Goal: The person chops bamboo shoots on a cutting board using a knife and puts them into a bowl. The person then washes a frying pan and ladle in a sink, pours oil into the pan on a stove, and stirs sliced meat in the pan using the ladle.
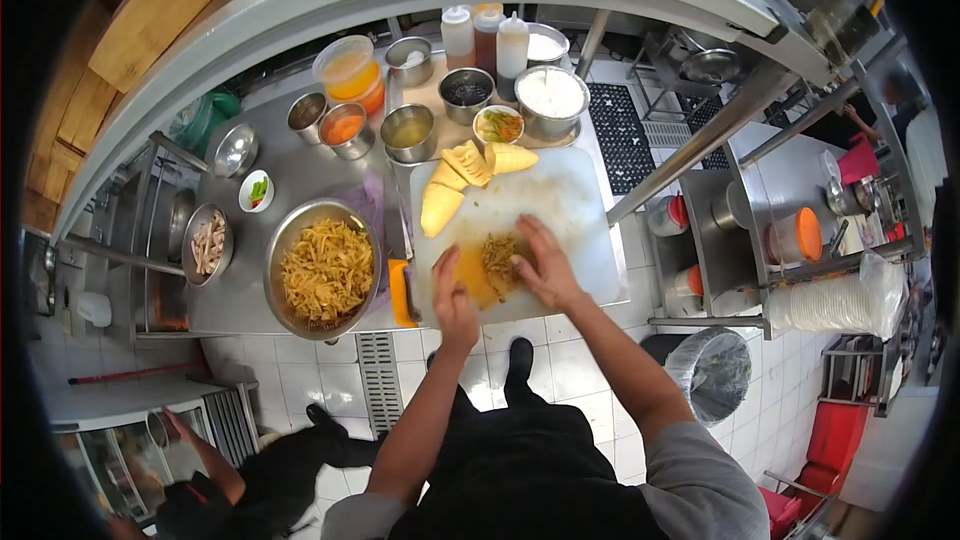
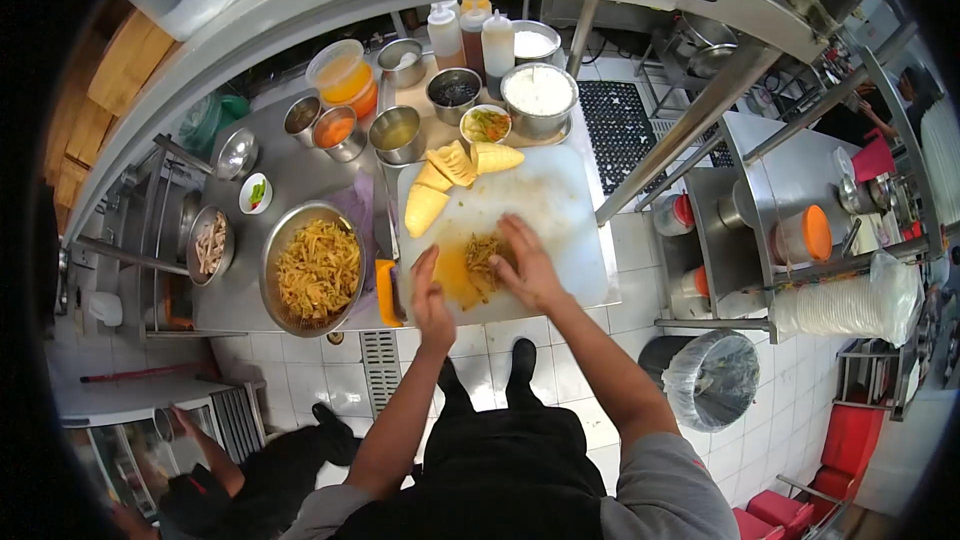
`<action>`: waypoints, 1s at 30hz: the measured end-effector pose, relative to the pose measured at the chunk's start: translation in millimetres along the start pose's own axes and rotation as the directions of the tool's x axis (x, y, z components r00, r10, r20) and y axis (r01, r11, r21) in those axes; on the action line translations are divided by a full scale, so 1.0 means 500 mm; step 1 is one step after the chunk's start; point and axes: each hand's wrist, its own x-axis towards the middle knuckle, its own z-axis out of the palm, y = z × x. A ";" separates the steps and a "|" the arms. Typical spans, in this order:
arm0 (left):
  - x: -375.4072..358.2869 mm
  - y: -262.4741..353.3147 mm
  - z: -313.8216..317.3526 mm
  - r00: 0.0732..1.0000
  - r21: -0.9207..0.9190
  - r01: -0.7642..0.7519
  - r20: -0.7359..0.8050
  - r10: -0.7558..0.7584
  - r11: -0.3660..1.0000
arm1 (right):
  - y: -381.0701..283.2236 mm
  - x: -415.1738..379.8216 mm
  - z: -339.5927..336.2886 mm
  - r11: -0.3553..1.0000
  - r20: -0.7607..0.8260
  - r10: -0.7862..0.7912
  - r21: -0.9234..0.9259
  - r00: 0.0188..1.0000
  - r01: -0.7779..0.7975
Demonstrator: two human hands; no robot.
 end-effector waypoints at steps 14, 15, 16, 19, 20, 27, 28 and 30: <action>-0.231 -0.172 0.023 0.507 -0.717 0.652 0.654 -0.561 -0.247 | -0.091 -0.088 0.115 0.976 0.155 -0.214 0.010 0.964 0.215; -0.222 -0.154 0.024 0.553 -0.725 0.653 0.654 -0.516 -0.219 | -0.106 -0.125 0.129 0.980 0.119 -0.200 0.027 0.973 0.198; -0.216 -0.142 0.022 0.602 -0.739 0.647 0.645 -0.471 -0.185 | -0.122 -0.149 0.143 0.981 0.085 -0.192 0.049 0.978 0.188; -0.206 -0.078 -0.041 0.560 -0.780 0.626 0.457 -0.691 -0.009 | -0.203 -0.164 0.180 0.979 -0.044 -0.101 0.172 0.994 0.107; -0.195 -0.050 -0.074 0.538 -0.778 0.627 0.392 -0.746 0.044 | -0.247 -0.136 0.183 0.967 -0.068 -0.165 0.183 0.984 0.175; 0.078 0.131 -0.365 0.734 -0.753 0.474 0.052 -0.678 0.456 | -0.504 0.165 0.268 0.836 -0.272 -0.384 0.302 0.882 0.458; 0.111 0.111 -0.408 0.757 -0.455 0.583 0.002 -0.654 0.673 | -0.494 0.194 0.305 0.836 -0.257 -0.369 0.327 0.893 0.440; 0.148 0.032 -0.493 0.943 0.354 0.330 -0.079 -0.323 0.875 | -0.456 0.226 0.357 0.851 -0.264 -0.277 0.378 0.924 0.364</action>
